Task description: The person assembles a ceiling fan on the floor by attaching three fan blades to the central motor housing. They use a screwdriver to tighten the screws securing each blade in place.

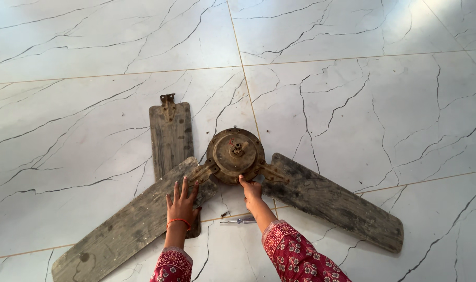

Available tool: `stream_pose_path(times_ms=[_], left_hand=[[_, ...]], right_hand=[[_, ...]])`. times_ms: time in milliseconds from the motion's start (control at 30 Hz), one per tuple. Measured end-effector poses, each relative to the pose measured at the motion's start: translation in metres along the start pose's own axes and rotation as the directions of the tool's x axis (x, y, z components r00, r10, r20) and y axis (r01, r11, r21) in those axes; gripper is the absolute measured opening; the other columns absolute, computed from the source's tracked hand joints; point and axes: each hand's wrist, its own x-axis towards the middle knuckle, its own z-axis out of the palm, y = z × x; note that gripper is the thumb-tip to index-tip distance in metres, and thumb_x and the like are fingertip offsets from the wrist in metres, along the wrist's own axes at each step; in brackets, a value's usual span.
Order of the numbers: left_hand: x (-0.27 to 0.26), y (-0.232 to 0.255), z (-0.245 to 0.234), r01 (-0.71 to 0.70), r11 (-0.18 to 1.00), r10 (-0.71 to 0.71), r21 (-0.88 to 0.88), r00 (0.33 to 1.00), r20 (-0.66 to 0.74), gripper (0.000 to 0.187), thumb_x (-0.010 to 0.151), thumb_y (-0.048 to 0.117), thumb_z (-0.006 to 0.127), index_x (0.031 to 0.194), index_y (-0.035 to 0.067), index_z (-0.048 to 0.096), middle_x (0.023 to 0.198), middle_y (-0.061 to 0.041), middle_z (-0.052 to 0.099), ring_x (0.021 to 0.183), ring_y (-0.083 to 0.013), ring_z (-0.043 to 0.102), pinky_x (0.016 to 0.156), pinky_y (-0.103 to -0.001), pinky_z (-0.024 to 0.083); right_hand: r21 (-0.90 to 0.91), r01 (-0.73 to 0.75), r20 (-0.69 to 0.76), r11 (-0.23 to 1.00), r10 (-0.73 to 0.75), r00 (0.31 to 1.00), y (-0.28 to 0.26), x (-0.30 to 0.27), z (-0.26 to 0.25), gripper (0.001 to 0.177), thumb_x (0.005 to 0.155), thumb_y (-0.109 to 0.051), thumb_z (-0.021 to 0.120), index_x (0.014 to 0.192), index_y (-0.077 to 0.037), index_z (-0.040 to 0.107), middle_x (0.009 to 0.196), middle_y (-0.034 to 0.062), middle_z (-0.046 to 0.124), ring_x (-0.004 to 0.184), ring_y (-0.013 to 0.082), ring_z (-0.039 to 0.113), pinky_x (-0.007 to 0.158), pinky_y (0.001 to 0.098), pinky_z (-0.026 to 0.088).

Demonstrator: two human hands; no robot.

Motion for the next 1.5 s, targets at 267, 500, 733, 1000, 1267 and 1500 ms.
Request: stream_pose_path(times_ms=[267, 500, 733, 1000, 1267, 1500], left_hand=[[0.001, -0.001, 0.003, -0.003, 1.000, 0.003, -0.003, 1.000, 0.004, 0.104, 0.090, 0.054, 0.074, 0.163, 0.042, 0.000, 0.173, -0.001, -0.009, 0.159, -0.0319, 0.004, 0.125, -0.059, 0.022], [0.001, -0.001, 0.003, -0.005, 1.000, 0.005, -0.013, 1.000, -0.021, 0.105, 0.088, 0.052, 0.075, 0.163, 0.041, 0.003, 0.174, -0.001, -0.008, 0.159, -0.0324, 0.005, 0.125, -0.059, 0.023], [0.002, 0.000, 0.004, -0.004, 0.999, 0.003, -0.035, 1.000, -0.013, 0.105, 0.087, 0.055, 0.075, 0.163, 0.041, 0.003, 0.173, -0.001, -0.007, 0.159, -0.0332, 0.005, 0.125, -0.059, 0.023], [0.002, 0.000, 0.004, -0.001, 1.000, 0.001, -0.022, 1.000, -0.015, 0.104, 0.088, 0.054, 0.075, 0.163, 0.042, 0.005, 0.174, -0.002, -0.006, 0.159, -0.0329, 0.006, 0.125, -0.058, 0.024], [0.005, -0.001, 0.005, -0.002, 1.000, 0.002, -0.012, 1.000, 0.014, 0.103, 0.089, 0.056, 0.072, 0.163, 0.042, 0.001, 0.173, -0.002, -0.009, 0.159, -0.0328, 0.005, 0.125, -0.057, 0.022], [0.005, -0.002, 0.005, -0.010, 1.000, 0.010, 0.023, 1.000, 0.017, 0.104, 0.091, 0.057, 0.071, 0.164, 0.040, 0.000, 0.173, -0.003, -0.008, 0.159, -0.0334, 0.005, 0.125, -0.058, 0.021]], right_hand=[[0.019, 0.029, 0.020, 0.999, -0.030, 0.999, 0.003, 0.000, -0.001, 0.054, 0.084, -0.047, 0.085, 0.075, -0.012, 0.046, 0.064, -0.0049, 0.032, 0.052, 0.0134, 0.025, 0.044, 0.0320, 0.018], [0.115, -0.118, 0.074, 0.986, 0.110, 0.991, 0.017, -0.011, 0.010, 0.054, 0.092, -0.064, 0.061, 0.097, -0.011, 0.058, 0.077, -0.0003, 0.064, 0.049, 0.0103, 0.032, 0.040, 0.0274, 0.023], [0.081, -0.139, 0.170, 0.987, 0.123, 0.978, 0.023, -0.035, 0.030, 0.050, 0.100, -0.062, 0.054, 0.099, -0.012, 0.056, 0.079, 0.0004, 0.062, 0.049, 0.0080, 0.034, 0.040, 0.0254, 0.024], [0.062, 0.186, 0.248, 0.981, -0.196, 0.949, -0.016, -0.047, 0.044, 0.029, 0.097, -0.038, 0.068, 0.091, -0.013, 0.056, 0.079, -0.0017, 0.064, 0.047, 0.0041, 0.036, 0.037, 0.0212, 0.028], [-0.120, 0.548, 0.021, 0.828, -0.549, 0.835, -0.057, -0.014, 0.012, 0.039, 0.086, -0.028, 0.078, 0.116, -0.010, 0.060, 0.110, 0.0080, 0.068, 0.095, 0.0193, 0.066, 0.086, 0.0323, 0.056], [-0.809, 0.338, 0.046, 0.480, -0.522, 0.851, -0.091, -0.007, -0.031, 0.089, 0.083, -0.056, 0.076, 0.149, -0.006, 0.045, 0.145, 0.0180, 0.038, 0.107, 0.0321, 0.065, 0.085, 0.0434, 0.063]])
